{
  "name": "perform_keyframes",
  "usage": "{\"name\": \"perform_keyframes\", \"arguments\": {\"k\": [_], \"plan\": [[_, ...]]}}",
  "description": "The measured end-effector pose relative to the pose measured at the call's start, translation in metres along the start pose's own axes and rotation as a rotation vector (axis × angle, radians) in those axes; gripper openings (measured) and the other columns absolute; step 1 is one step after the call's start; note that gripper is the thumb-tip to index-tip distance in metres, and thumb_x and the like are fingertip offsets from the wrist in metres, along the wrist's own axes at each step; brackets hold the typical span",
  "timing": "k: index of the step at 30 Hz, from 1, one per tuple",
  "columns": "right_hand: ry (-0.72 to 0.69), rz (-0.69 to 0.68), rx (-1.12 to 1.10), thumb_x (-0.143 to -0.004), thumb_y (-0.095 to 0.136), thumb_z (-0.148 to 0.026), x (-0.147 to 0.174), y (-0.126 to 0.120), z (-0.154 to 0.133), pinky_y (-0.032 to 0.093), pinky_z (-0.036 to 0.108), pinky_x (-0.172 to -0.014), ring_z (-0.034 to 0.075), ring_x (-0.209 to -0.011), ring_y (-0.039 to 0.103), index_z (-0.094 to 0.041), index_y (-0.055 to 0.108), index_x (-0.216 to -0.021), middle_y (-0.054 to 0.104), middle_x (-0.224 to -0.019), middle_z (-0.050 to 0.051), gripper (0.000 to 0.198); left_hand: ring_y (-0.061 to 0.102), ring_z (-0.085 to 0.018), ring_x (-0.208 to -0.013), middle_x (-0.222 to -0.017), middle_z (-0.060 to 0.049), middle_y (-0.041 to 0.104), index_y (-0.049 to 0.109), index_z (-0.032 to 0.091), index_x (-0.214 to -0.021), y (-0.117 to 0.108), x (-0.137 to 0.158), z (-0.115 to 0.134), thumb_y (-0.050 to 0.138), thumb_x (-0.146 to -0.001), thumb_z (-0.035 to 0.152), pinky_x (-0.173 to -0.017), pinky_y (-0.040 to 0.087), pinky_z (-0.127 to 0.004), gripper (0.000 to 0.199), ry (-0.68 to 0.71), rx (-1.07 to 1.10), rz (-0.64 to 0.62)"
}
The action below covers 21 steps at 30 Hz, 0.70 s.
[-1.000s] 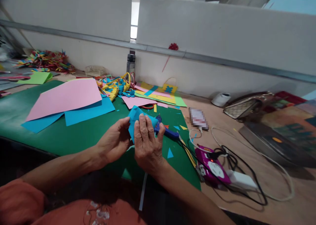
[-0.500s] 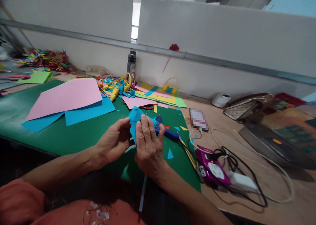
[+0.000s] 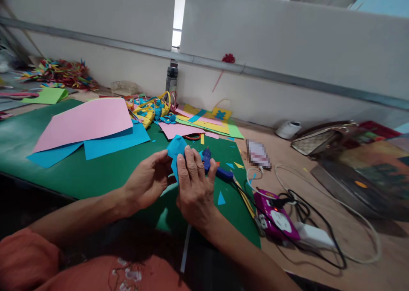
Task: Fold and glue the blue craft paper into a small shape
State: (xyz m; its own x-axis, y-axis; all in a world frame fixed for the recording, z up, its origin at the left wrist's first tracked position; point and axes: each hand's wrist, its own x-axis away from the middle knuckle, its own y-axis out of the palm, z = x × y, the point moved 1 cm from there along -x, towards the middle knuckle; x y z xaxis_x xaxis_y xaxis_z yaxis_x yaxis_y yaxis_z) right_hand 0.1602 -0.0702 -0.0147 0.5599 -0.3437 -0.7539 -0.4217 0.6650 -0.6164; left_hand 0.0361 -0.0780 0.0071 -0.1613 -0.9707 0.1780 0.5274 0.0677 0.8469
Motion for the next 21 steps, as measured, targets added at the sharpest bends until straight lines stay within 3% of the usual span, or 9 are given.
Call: {"name": "perform_keyframes", "arguments": {"k": [5,21], "plan": [[-0.004,0.014,0.044,-0.083,0.039,-0.011,-0.0015,0.0005,-0.0006,0.022,0.054,-0.101,0.031,-0.125,0.042,-0.008,0.047,-0.125,0.051,-0.13,0.023,0.043,0.05,-0.01,-0.06,-0.062,0.003,0.056,0.057,0.017,-0.068,0.0003,-0.0005,-0.0011,0.045,-0.086,0.024,-0.065,0.04,-0.026,0.023,0.001,-0.016,0.014],[-0.024,-0.016,0.069,-0.082,0.039,-0.011,-0.0043,-0.0007,-0.0024,0.019,0.056,-0.101,0.032,-0.124,0.042,-0.007,0.049,-0.125,0.054,-0.128,0.021,0.044,0.049,-0.011,-0.063,-0.069,0.001,0.057,0.062,0.016,-0.077,-0.0006,-0.0009,-0.0018,0.046,-0.085,0.024,-0.053,0.038,-0.024,0.019,-0.016,-0.037,0.021]]}}
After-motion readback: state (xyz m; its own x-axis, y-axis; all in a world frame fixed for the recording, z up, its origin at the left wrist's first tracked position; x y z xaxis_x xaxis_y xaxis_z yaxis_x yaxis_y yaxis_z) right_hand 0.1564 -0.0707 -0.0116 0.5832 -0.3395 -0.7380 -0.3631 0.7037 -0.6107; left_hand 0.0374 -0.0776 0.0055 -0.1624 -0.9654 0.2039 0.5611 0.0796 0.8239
